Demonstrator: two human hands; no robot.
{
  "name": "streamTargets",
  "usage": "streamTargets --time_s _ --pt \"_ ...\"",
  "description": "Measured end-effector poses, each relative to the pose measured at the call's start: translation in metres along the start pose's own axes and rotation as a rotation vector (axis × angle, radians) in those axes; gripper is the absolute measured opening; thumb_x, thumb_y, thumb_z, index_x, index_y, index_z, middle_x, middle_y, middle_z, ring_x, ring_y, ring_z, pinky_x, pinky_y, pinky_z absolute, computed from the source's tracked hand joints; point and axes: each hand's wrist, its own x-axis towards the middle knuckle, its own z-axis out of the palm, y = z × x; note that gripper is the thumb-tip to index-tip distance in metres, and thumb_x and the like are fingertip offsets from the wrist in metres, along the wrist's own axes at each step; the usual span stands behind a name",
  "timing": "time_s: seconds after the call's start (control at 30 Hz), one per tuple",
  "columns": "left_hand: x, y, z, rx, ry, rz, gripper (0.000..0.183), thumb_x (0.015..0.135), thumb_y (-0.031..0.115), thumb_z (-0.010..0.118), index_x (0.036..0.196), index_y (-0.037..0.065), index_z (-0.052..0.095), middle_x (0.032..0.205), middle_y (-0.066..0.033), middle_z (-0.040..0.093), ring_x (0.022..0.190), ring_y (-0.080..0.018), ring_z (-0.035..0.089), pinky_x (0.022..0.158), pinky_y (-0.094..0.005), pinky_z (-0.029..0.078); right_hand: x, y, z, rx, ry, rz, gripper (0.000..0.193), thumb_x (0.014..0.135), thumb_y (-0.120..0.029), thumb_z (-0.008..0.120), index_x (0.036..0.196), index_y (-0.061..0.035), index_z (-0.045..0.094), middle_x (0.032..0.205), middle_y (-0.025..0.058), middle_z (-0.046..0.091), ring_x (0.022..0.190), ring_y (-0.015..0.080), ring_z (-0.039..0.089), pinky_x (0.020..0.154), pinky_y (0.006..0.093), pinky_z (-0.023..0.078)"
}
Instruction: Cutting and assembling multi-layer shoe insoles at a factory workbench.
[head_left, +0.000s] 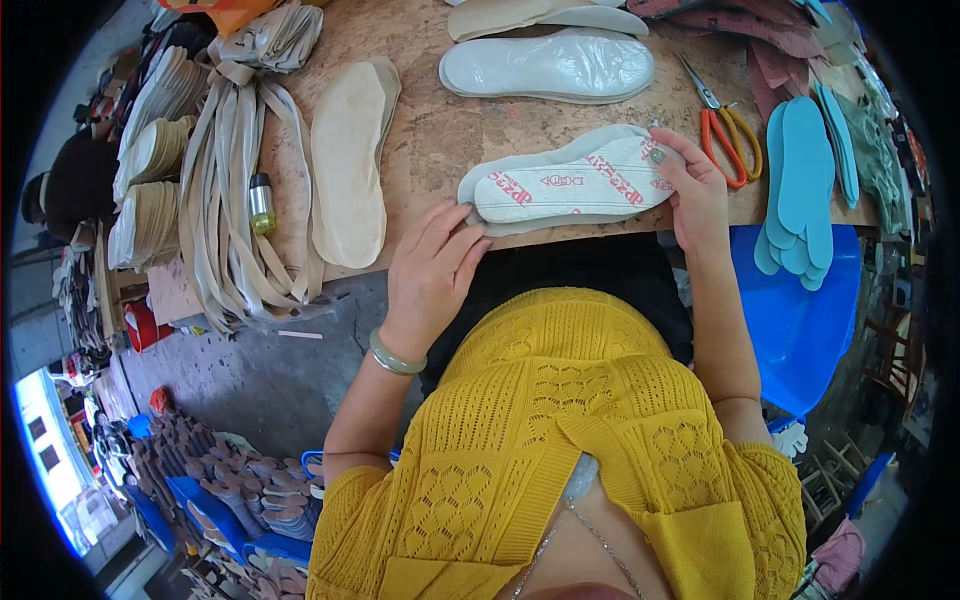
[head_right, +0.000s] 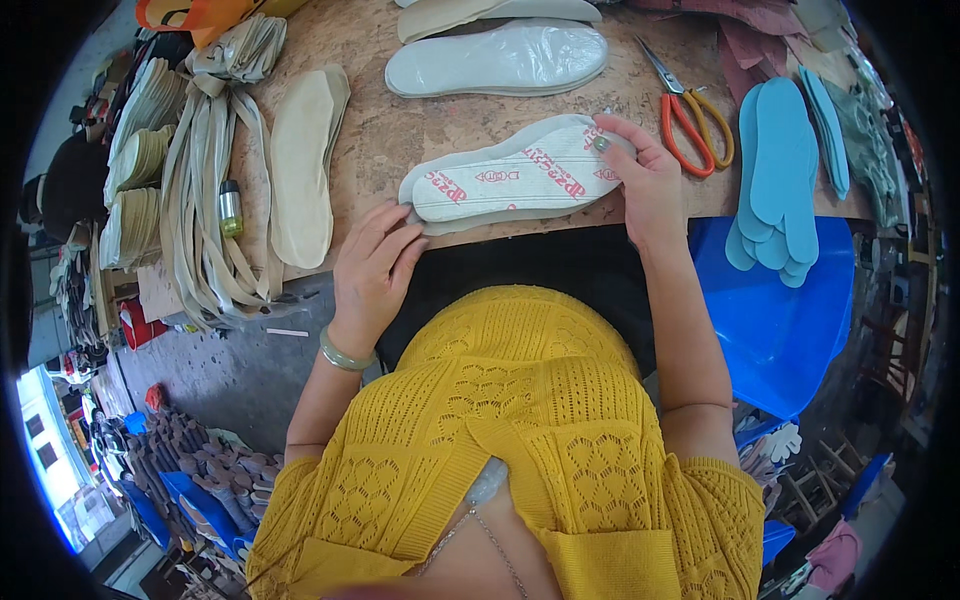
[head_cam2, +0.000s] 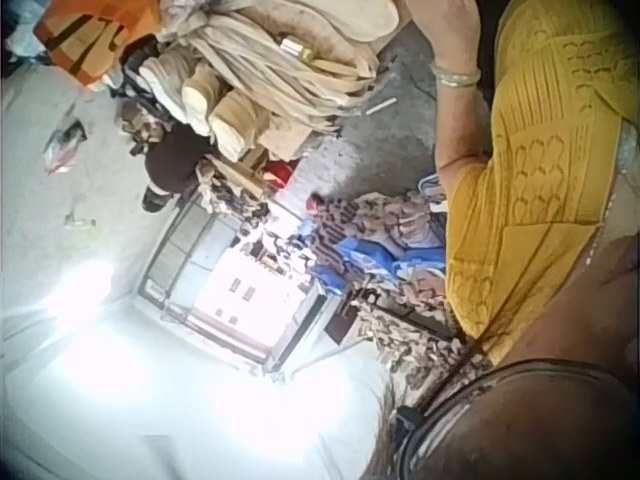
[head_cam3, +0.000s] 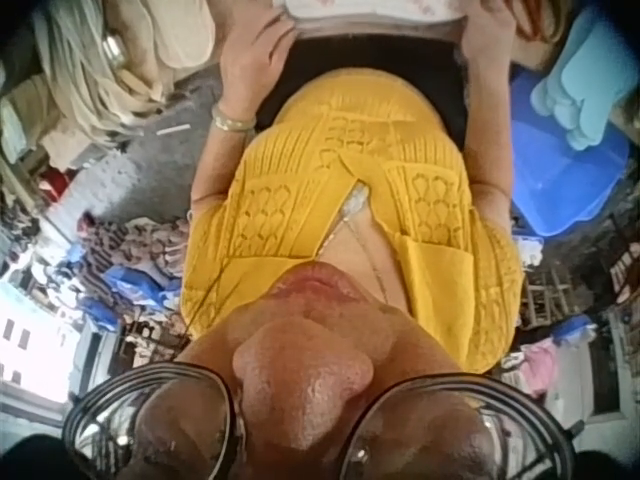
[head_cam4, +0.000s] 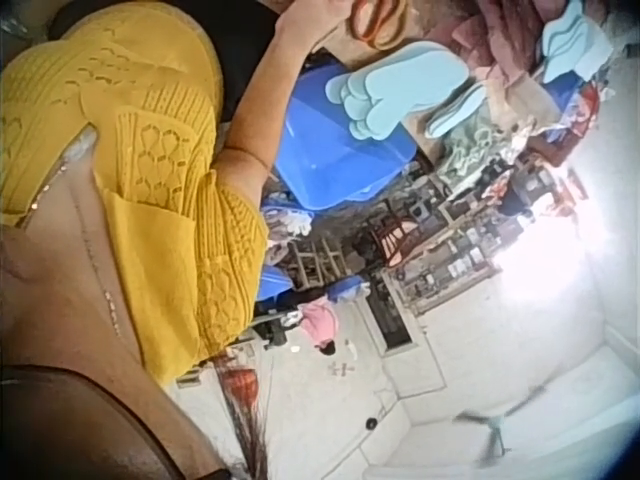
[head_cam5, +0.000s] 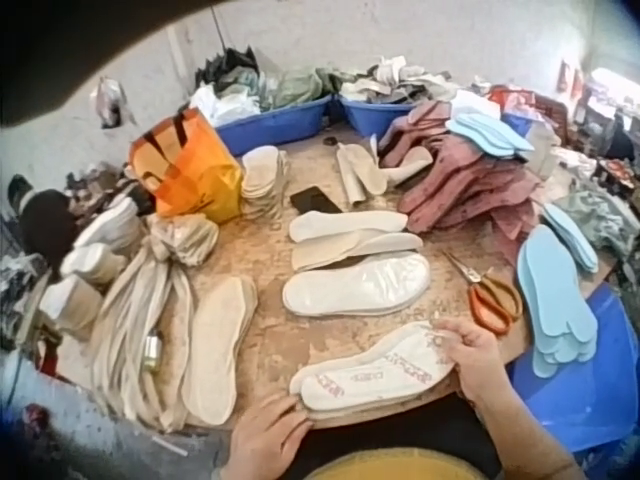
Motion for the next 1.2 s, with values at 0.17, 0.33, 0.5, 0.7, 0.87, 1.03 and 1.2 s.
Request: streamTargets --time_s 0.17,0.33,0.5,0.7,0.87,1.03,1.2 --pt "-0.002 0.000 -0.001 -0.028 -0.014 -0.007 0.021 0.076 0.010 0.074 0.096 0.007 0.068 0.112 -0.0109 0.062 0.106 -0.0301 0.061 0.084 -0.0369 0.051 0.002 -0.008 0.005 -0.020 -0.036 -0.035 0.034 0.088 0.004 0.055 0.121 0.0020 0.059 0.107 0.0077 0.065 0.090 0.0083 0.061 0.082 0.0211 0.048" --pt "-0.003 0.000 -0.002 -0.027 -0.012 -0.014 0.022 0.076 0.008 0.074 0.097 0.008 0.068 0.116 -0.0109 0.060 0.107 -0.0296 0.061 0.085 -0.0364 0.051 0.010 -0.003 0.009 -0.091 -0.034 -0.027 0.034 0.088 0.004 0.055 0.121 0.0019 0.060 0.109 0.0073 0.064 0.092 0.0090 0.060 0.084 0.0212 0.047" --pt "-0.004 -0.002 -0.003 -0.031 -0.025 -0.011 0.022 0.077 0.008 0.073 0.098 0.008 0.068 0.117 -0.0100 0.060 0.108 -0.0292 0.060 0.085 -0.0362 0.050 0.014 0.001 0.006 -0.091 -0.040 -0.019 0.034 0.087 0.004 0.055 0.121 0.0018 0.060 0.110 0.0073 0.064 0.093 0.0097 0.060 0.086 0.0221 0.047" --pt "-0.005 -0.003 -0.004 -0.023 -0.047 -0.016 0.022 0.078 0.007 0.072 0.099 0.006 0.067 0.117 -0.0096 0.060 0.110 -0.0289 0.059 0.087 -0.0361 0.050 0.015 0.001 0.005 -0.089 -0.048 -0.020 0.033 0.087 0.004 0.055 0.120 0.0016 0.061 0.110 0.0069 0.064 0.093 0.0094 0.060 0.084 0.0217 0.047" --pt "-0.003 -0.001 -0.005 -0.026 -0.036 -0.004 0.023 0.078 0.007 0.072 0.100 0.005 0.067 0.114 -0.0104 0.062 0.109 -0.0300 0.060 0.087 -0.0367 0.050 0.013 -0.001 0.005 -0.111 -0.048 -0.028 0.033 0.088 0.004 0.055 0.120 0.0011 0.061 0.107 0.0057 0.065 0.091 0.0084 0.059 0.083 0.0212 0.047" --pt "0.005 -0.002 -0.007 -0.021 -0.052 -0.011 0.026 0.078 0.008 0.073 0.101 0.002 0.063 0.111 -0.0122 0.062 0.106 -0.0314 0.060 0.087 -0.0376 0.050 0.014 0.001 0.003 -0.168 -0.055 -0.066 0.031 0.089 0.002 0.056 0.118 -0.0004 0.063 0.104 0.0046 0.065 0.089 0.0072 0.059 0.081 0.0198 0.047" --pt "0.030 0.019 0.005 -0.031 -0.063 -0.074 0.037 0.075 0.013 0.077 0.106 0.004 0.059 0.115 -0.0146 0.060 0.106 -0.0326 0.058 0.090 -0.0395 0.047 0.012 0.000 0.007 -0.231 -0.054 -0.101 0.028 0.090 -0.001 0.056 0.117 -0.0023 0.064 0.100 0.0036 0.065 0.086 0.0067 0.059 0.078 0.0197 0.048"
